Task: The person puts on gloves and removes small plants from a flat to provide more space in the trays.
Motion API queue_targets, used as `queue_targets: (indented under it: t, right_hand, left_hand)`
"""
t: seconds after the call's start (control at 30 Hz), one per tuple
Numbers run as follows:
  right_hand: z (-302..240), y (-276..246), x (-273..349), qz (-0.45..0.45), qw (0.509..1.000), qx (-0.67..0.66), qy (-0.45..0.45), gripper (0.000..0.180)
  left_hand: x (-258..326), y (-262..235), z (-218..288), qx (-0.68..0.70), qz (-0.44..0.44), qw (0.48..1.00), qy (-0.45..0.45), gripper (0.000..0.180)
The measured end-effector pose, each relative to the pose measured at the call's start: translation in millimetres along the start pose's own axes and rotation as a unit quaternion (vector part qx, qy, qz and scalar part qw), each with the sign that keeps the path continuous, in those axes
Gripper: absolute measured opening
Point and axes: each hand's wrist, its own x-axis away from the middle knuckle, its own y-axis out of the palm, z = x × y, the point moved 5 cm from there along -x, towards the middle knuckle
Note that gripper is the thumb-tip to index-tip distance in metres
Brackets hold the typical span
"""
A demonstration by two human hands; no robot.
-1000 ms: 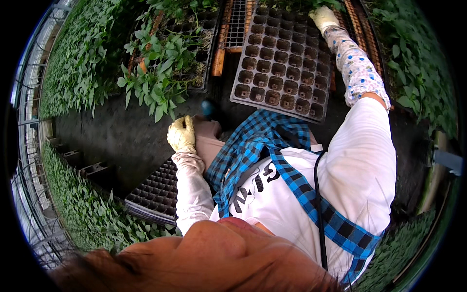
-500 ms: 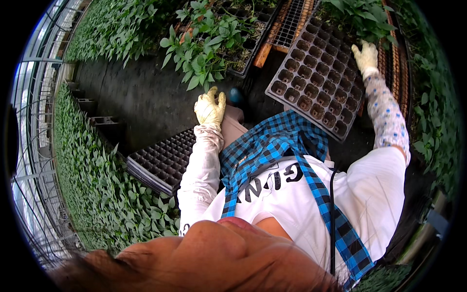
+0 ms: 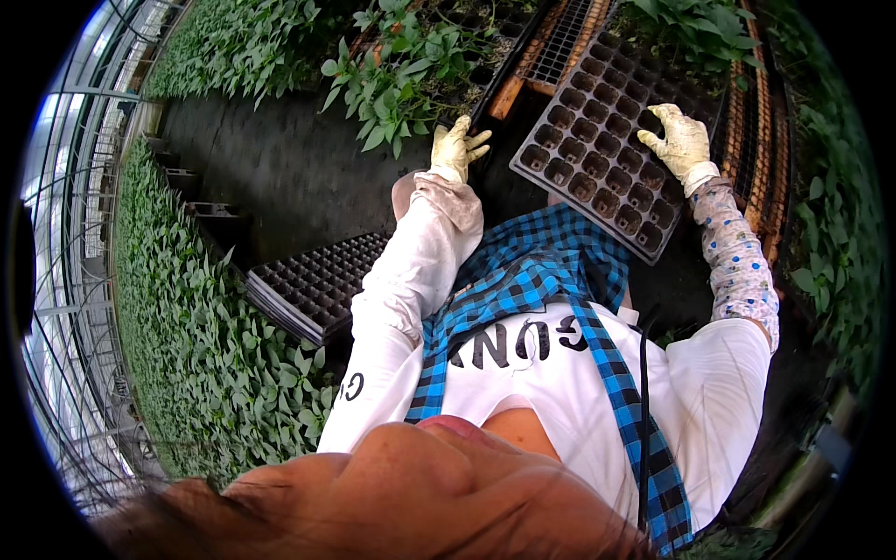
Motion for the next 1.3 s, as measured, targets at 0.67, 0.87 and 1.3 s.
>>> queue_targets:
  t: [0.67,0.87,1.3]
  right_hand:
    - [-159,-26,-101,0.048,0.903,-0.35,-0.243,0.035]
    - [-288,32,-257,-0.095,0.664,-0.722,-0.172,0.044]
    - [-366,125,-274,-0.137,0.948,-0.251,-0.137,0.029]
  left_hand:
    - [97,-53,74,-0.644,0.085,0.657,0.383,0.036]
    - [111,-62,48,-0.64,0.087,0.604,0.468,0.021]
    - [115,-77,59,-0.629,0.094,0.648,0.418,0.019]
